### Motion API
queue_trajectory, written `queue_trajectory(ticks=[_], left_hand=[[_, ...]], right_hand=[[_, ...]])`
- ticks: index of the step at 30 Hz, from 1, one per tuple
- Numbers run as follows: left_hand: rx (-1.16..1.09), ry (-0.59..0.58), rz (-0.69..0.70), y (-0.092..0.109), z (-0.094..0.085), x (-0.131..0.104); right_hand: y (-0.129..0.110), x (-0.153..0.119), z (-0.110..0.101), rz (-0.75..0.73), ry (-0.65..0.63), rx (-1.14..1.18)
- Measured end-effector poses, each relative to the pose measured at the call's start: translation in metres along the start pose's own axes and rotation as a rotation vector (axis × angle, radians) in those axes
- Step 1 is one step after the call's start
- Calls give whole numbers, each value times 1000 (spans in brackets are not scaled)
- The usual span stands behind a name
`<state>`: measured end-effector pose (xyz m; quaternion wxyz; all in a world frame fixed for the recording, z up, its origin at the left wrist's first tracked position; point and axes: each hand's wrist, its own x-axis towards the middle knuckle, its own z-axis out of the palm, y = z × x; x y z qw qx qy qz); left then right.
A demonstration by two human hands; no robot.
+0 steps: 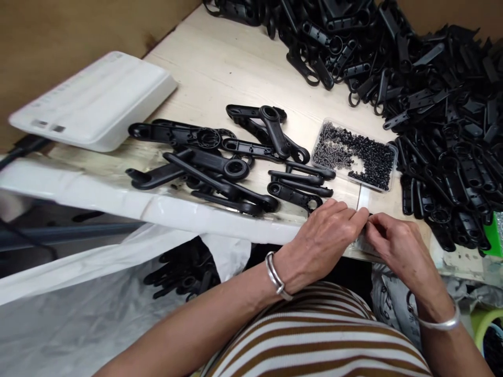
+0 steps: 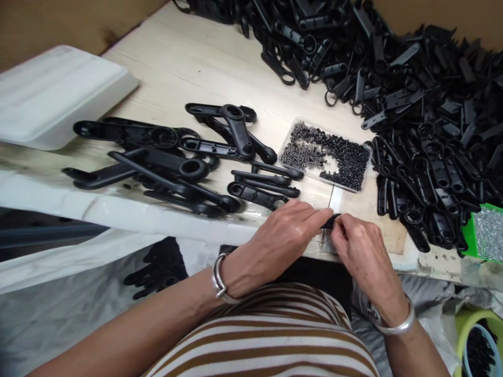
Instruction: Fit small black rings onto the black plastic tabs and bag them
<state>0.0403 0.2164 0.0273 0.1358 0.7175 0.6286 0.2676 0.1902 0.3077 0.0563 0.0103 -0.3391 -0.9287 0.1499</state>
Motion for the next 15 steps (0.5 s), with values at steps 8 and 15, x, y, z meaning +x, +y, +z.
queue_trajectory(ticks=[8, 15], left_hand=[[-3, -26, 2, 1, -2, 1], [58, 61, 34, 1, -2, -1]], right_hand=[[-3, -4, 2, -22, 13, -201], [-36, -2, 6, -35, -6, -531]])
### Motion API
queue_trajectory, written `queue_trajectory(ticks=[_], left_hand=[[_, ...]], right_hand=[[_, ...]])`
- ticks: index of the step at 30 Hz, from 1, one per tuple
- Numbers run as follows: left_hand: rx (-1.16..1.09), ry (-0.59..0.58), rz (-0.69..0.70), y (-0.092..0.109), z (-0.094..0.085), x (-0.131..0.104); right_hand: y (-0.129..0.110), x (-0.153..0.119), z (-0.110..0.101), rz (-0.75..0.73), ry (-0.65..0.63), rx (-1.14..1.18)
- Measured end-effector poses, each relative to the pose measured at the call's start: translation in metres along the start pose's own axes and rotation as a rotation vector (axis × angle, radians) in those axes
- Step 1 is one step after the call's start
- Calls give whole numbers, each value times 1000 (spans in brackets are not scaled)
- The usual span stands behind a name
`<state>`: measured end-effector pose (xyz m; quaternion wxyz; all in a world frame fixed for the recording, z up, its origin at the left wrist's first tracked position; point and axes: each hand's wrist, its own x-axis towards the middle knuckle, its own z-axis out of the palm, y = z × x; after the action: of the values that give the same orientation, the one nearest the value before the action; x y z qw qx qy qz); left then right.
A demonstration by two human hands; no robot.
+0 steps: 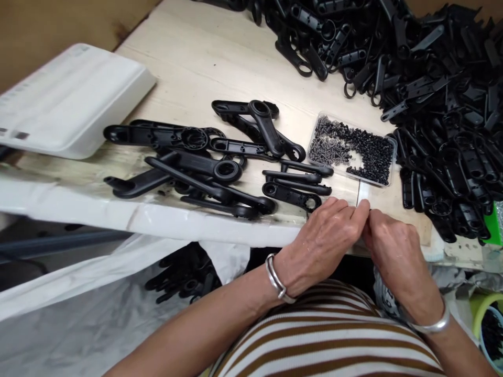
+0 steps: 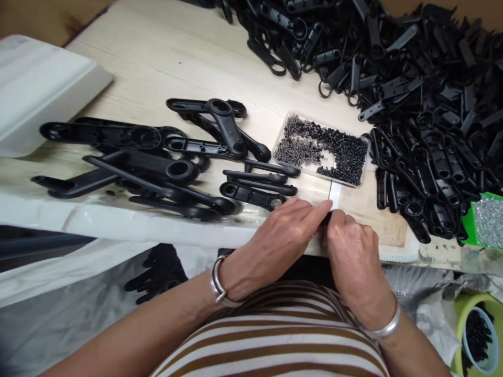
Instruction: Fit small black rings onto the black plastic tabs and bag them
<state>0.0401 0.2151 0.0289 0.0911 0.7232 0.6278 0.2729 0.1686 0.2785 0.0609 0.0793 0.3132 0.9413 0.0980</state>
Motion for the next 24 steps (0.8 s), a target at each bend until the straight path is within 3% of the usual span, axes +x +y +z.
queue_trajectory(ticks=[4, 8, 11, 13, 16, 20, 24], left_hand=[[45, 23, -22, -2, 6, -1], [36, 50, -48, -3, 14, -2], [37, 146, -22, -4, 17, -3], [36, 225, -1, -3, 17, -3], [24, 303, 5, 2, 16, -4], [-18, 341, -11, 9, 18, -4], [-56, 384, -32, 12, 22, -5]], right_hand=[[0, 4, 4, 69, -19, 96], [29, -2, 19, 188, -72, 765], [43, -13, 30, 456, 25, 1254], [41, -18, 34, 607, 123, 1469], [29, -18, 34, 674, 126, 1742], [14, -10, 32, 675, 122, 1978], [7, -2, 37, 697, 184, 2009]])
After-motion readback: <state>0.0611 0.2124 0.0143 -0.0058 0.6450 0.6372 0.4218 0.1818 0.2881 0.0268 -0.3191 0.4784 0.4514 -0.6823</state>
